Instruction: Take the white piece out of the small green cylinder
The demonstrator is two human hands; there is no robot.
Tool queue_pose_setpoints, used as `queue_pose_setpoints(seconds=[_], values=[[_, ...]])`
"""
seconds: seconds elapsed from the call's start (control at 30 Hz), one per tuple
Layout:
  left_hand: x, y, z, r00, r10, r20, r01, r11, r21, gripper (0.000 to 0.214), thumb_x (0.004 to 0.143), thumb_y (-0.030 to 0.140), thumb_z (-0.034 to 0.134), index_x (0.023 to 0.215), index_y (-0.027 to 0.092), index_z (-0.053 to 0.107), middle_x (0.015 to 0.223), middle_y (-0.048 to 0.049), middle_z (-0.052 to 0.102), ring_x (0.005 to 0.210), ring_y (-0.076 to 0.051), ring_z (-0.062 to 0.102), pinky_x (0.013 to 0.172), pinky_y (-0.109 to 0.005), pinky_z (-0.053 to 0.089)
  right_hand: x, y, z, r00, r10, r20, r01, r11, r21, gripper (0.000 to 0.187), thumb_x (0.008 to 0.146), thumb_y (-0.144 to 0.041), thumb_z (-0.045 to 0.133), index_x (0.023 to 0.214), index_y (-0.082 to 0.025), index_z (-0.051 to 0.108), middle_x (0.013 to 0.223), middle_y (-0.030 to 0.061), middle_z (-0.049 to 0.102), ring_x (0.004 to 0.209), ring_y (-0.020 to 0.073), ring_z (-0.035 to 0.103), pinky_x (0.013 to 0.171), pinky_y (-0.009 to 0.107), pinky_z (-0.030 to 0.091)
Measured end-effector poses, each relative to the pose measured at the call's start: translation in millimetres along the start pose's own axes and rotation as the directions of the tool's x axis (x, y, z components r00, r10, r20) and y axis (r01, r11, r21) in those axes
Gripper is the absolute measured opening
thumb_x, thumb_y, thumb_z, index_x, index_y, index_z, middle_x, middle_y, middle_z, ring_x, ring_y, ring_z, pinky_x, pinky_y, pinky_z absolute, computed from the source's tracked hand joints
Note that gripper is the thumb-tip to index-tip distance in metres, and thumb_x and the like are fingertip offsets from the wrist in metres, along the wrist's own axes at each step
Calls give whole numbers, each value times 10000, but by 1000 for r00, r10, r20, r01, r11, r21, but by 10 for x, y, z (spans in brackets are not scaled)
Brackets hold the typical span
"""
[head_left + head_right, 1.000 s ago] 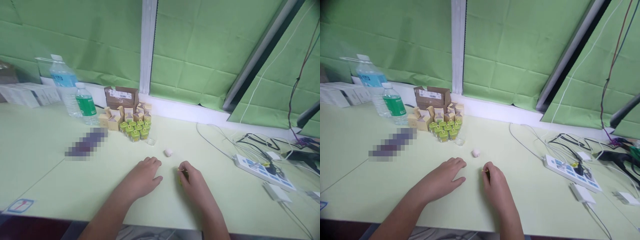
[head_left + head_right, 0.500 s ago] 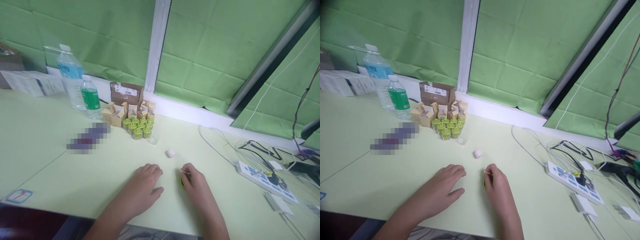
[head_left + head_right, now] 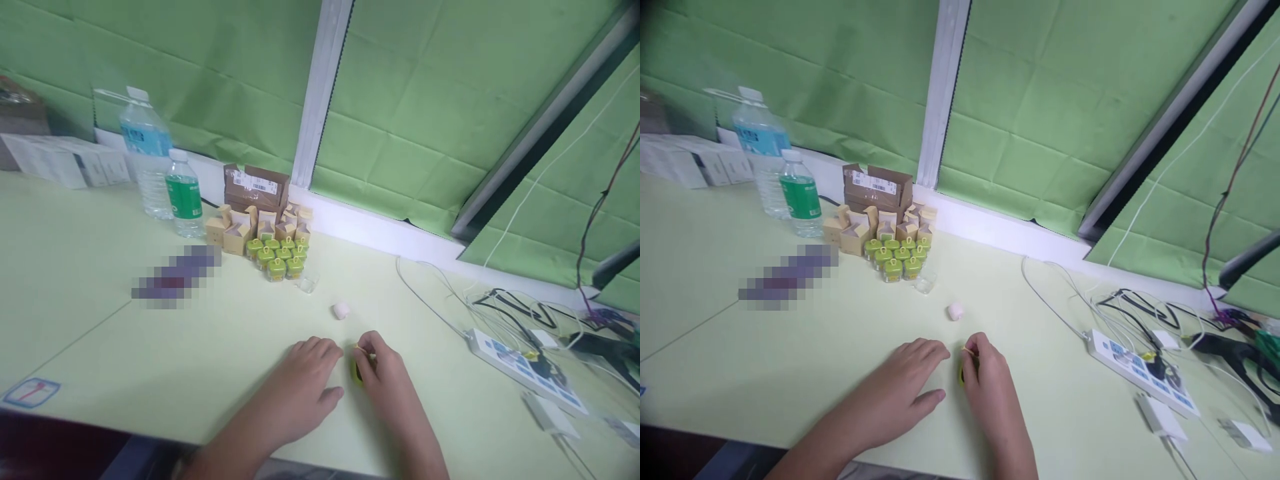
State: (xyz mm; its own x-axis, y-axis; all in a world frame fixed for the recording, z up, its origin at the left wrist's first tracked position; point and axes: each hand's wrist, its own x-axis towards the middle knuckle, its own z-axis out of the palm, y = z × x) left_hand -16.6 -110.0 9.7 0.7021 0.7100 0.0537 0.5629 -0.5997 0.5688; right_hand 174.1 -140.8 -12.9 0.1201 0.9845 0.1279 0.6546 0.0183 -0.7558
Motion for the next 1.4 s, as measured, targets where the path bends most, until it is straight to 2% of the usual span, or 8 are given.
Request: queue_pose_setpoints(seconds=[0.13, 0.27, 0.5, 0.63, 0.77, 0.9, 1.13, 1.4], values=[[-6, 13, 19, 999, -42, -30, 40, 997, -64, 479, 807, 300, 624, 1266, 247, 502, 1247, -87, 590, 1158, -286, 519, 989, -402, 409, -37, -177, 199, 1000, -19, -18, 20, 997, 78, 206, 963, -397, 409, 871, -234, 495, 705, -10, 586, 563, 155, 495, 543, 267, 383], [13, 0, 43, 997, -52, -50, 48, 996, -78, 596, 807, 208, 580, 1377, 238, 408, 1237, -99, 606, 1137, -272, 547, 971, -379, 417, -76, -305, 375, 998, -50, -35, 55, 983, 173, 180, 969, -359, 411, 933, -224, 524, 803, 24, 640, 679, 175, 586, 620, 279, 444], [33, -30, 39, 995, -86, -43, 79, 987, -141, 526, 855, 207, 550, 1358, 271, 409, 1172, -70, 626, 1090, -240, 562, 899, -331, 449, -77, -281, 331, 996, 13, -88, 13, 959, 283, 258, 964, -438, 439, 989, -209, 555, 753, 15, 633, 610, 155, 566, 556, 258, 452], [53, -77, 61, 992, -103, -77, 92, 987, -128, 296, 805, 217, 610, 1096, 216, 559, 1163, -75, 604, 1104, -246, 535, 931, -347, 434, -73, -246, 295, 987, 32, -157, 18, 951, 307, 392, 945, -452, 472, 1222, -192, 566, 766, 20, 647, 673, 169, 608, 597, 266, 495], [83, -106, 81, 988, -124, -88, 108, 980, -164, 157, 745, 233, 669, 872, 194, 584, 1024, -56, 622, 1017, -237, 560, 861, -327, 446, -82, -263, 290, 978, 59, -201, 25, 920, 392, 321, 900, -449, 570, 1053, -188, 676, 894, 71, 713, 801, 197, 669, 701, 287, 541], [95, -63, 50, 980, -152, -127, 122, 969, -217, 175, 759, 254, 677, 918, 207, 619, 933, -33, 663, 908, -218, 603, 760, -292, 438, -93, -282, 289, 970, 31, -239, 83, 889, 451, 236, 892, -400, 618, 1011, -202, 663, 949, 85, 730, 896, 214, 688, 789, 311, 551], [65, 46, -11, 943, -89, -321, -28, 939, -342, 169, 808, 172, 603, 966, 220, 640, 920, -7, 671, 854, -167, 602, 738, -256, 424, -96, -284, 302, 938, -163, -307, 268, 901, 341, 125, 903, -309, 612, 951, -211, 674, 968, 67, 693, 900, 192, 651, 798, 310, 535], [69, 24, 4, 930, -24, -368, -138, 903, -406, 301, 809, 152, 641, 1100, 227, 640, 1053, -30, 666, 943, -166, 606, 829, -258, 467, -121, -263, 314, 897, -136, -420, 284, 906, 313, 73, 887, -277, 647, 910, -209, 658, 872, 34, 682, 838, 169, 641, 757, 285, 532]])
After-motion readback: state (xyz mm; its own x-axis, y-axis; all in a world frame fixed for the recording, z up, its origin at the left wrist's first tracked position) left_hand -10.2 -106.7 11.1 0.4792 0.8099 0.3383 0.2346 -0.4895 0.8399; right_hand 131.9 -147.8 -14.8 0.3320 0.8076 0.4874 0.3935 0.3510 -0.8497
